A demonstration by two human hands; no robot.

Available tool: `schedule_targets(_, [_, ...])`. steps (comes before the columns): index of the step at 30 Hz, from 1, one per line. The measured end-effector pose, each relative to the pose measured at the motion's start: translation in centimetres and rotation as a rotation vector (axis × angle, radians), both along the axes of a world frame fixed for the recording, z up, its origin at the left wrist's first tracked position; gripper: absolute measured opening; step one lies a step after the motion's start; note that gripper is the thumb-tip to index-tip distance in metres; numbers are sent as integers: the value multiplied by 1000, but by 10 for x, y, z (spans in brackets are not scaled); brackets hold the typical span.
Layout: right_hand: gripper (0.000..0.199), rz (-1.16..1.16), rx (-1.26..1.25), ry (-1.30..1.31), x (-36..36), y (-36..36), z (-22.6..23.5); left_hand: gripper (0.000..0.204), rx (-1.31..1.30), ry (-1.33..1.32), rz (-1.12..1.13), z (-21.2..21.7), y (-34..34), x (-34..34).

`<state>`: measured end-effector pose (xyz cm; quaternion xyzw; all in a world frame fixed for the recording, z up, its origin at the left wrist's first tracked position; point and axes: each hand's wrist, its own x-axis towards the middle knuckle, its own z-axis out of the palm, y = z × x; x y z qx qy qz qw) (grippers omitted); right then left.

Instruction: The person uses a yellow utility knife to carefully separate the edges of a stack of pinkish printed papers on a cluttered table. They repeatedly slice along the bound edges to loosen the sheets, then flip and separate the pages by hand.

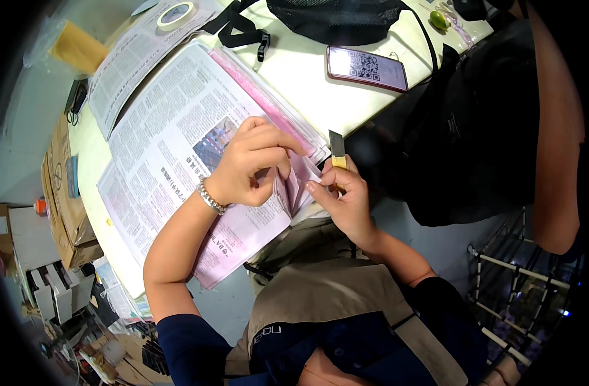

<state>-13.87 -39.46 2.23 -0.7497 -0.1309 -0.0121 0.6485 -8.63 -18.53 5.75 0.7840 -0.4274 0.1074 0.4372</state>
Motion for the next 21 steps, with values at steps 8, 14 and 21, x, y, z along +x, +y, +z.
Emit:
schedule_targets(8, [32,1,157,153,-8,-10,-11,20,8,-6,7,1,-3,-1])
schedule_targets(14, [34,59,64,123,-2,-17,-6,17,-40,100,-29,-7,3,2])
schedule_targets(21, [21,22,-208,-234,-5,-13,23,43,-436,580,55,-14,4,2])
